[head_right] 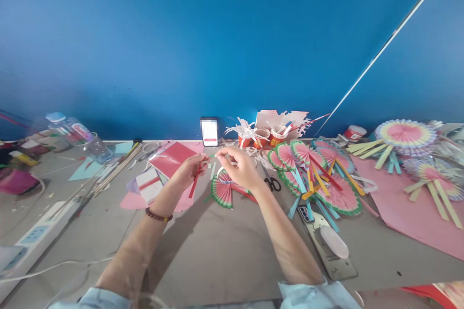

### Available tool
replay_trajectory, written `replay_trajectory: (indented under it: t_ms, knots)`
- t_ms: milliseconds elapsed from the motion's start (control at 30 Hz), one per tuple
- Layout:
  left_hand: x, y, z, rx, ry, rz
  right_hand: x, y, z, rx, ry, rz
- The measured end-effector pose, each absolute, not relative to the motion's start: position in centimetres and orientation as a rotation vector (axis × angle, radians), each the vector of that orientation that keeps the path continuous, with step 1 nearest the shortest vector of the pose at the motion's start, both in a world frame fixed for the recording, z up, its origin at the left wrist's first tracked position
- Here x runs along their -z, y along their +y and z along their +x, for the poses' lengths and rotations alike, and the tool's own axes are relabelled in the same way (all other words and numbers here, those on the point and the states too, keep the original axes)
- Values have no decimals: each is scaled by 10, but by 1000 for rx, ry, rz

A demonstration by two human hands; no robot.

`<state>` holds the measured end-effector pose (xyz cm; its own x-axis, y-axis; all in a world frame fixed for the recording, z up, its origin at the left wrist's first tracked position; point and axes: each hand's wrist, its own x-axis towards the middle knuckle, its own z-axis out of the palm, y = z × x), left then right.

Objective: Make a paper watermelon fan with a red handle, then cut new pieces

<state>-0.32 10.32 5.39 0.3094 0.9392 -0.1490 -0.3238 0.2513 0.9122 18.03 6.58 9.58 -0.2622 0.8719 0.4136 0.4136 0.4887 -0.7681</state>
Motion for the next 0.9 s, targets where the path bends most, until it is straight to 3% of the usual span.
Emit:
replay_trajectory:
  t_ms: [233,633,900]
  knots:
    - [-63,92,1,-706,668,1062,-88,74,186,-1036,-1636,-1051]
    - [-65,93,1,-874,670,1084,-84,73,186,-1193,-1659,-949]
    - [-65,92,2,-906,712,1151,-95,68,185,-1489,-1610,-941]
